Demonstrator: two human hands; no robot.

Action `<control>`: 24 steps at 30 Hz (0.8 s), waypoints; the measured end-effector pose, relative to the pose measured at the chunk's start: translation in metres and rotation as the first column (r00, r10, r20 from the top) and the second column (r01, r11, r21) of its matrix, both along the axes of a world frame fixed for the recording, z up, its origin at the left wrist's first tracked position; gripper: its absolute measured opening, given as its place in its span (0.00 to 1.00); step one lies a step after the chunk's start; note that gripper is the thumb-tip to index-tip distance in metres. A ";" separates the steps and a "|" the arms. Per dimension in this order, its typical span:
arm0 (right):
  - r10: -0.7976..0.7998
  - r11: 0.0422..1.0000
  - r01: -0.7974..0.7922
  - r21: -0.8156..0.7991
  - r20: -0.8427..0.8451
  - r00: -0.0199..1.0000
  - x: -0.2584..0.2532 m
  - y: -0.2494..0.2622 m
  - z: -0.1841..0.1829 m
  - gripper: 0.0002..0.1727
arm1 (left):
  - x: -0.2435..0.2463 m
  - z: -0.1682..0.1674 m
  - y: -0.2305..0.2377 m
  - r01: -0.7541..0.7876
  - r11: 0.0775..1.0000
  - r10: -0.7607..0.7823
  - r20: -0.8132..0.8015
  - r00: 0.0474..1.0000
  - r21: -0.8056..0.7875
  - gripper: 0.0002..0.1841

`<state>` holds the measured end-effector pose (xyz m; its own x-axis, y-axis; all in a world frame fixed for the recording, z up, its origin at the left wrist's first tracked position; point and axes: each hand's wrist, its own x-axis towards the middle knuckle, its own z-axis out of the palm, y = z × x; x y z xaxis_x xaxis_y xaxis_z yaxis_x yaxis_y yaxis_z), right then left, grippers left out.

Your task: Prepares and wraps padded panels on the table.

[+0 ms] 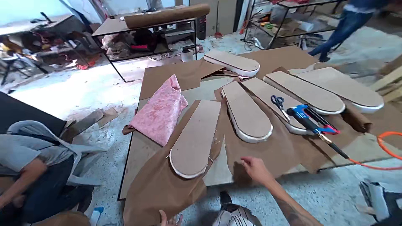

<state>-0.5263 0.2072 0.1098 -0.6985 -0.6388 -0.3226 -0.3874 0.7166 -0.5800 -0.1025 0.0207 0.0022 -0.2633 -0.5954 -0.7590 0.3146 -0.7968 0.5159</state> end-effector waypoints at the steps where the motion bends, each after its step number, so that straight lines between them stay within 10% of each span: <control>1: -0.025 0.999 0.023 -0.035 -0.061 0.998 -0.027 -0.007 -0.001 0.20 | -0.028 0.002 0.001 -0.056 0.998 0.056 -0.002 0.998 -0.010 0.38; 7: 0.157 0.988 -0.131 0.087 -0.580 0.799 -0.129 -0.047 -0.035 0.53 | -0.074 0.038 0.003 -0.223 0.956 0.293 0.555 0.778 -0.191 0.36; 13: 0.318 0.940 -0.304 0.154 -0.719 0.618 -0.178 -0.041 -0.082 0.36 | -0.066 0.032 -0.017 0.000 0.957 0.253 0.833 0.492 -0.291 0.31; 19: 0.318 0.948 -0.222 0.228 -0.710 0.628 -0.220 -0.031 -0.081 0.38 | -0.055 0.028 -0.031 0.019 0.988 0.133 0.892 0.432 -0.156 0.32; 24: 0.177 0.984 -0.131 0.123 -0.535 0.826 -0.216 -0.104 -0.038 0.54 | -0.043 0.023 -0.047 -0.002 0.974 0.201 0.857 0.475 -0.227 0.28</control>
